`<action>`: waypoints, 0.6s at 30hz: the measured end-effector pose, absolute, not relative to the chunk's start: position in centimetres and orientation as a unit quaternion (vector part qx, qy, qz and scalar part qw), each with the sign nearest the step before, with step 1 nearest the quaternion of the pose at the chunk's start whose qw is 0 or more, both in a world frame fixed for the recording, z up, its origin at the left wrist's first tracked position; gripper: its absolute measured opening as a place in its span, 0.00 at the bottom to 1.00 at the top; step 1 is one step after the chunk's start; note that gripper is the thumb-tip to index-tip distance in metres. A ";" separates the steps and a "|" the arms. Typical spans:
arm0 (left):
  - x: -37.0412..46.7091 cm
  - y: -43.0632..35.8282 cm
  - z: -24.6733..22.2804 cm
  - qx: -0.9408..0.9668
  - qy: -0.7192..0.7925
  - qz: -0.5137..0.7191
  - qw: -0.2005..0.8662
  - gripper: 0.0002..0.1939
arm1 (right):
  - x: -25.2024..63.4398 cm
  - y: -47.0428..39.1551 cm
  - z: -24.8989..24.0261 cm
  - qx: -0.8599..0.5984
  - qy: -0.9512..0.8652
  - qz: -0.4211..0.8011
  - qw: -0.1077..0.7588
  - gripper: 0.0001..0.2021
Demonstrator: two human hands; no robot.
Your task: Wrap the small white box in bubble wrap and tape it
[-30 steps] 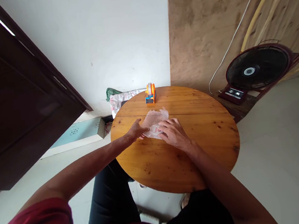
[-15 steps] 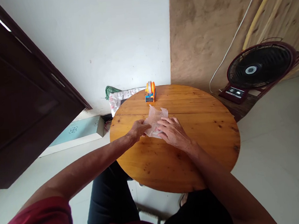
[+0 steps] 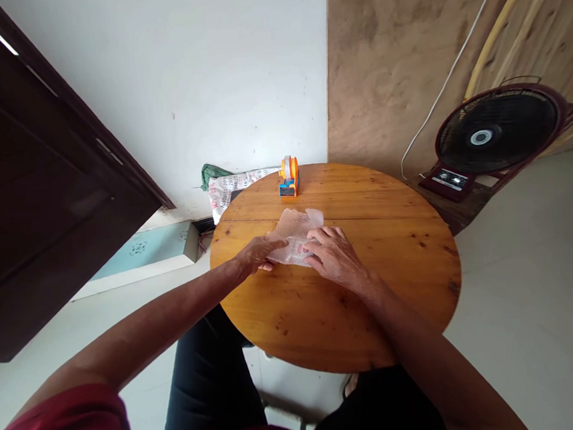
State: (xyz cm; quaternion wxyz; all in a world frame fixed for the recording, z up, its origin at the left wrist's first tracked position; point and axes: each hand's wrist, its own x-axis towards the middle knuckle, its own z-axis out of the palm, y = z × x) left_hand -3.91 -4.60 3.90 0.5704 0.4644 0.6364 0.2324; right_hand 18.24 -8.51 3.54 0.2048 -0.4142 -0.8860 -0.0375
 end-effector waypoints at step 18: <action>-0.4 -2.6 4.7 0.530 0.675 0.150 0.492 0.10 | 18.2 -8.6 3.7 -0.408 -0.891 -0.033 0.196 0.09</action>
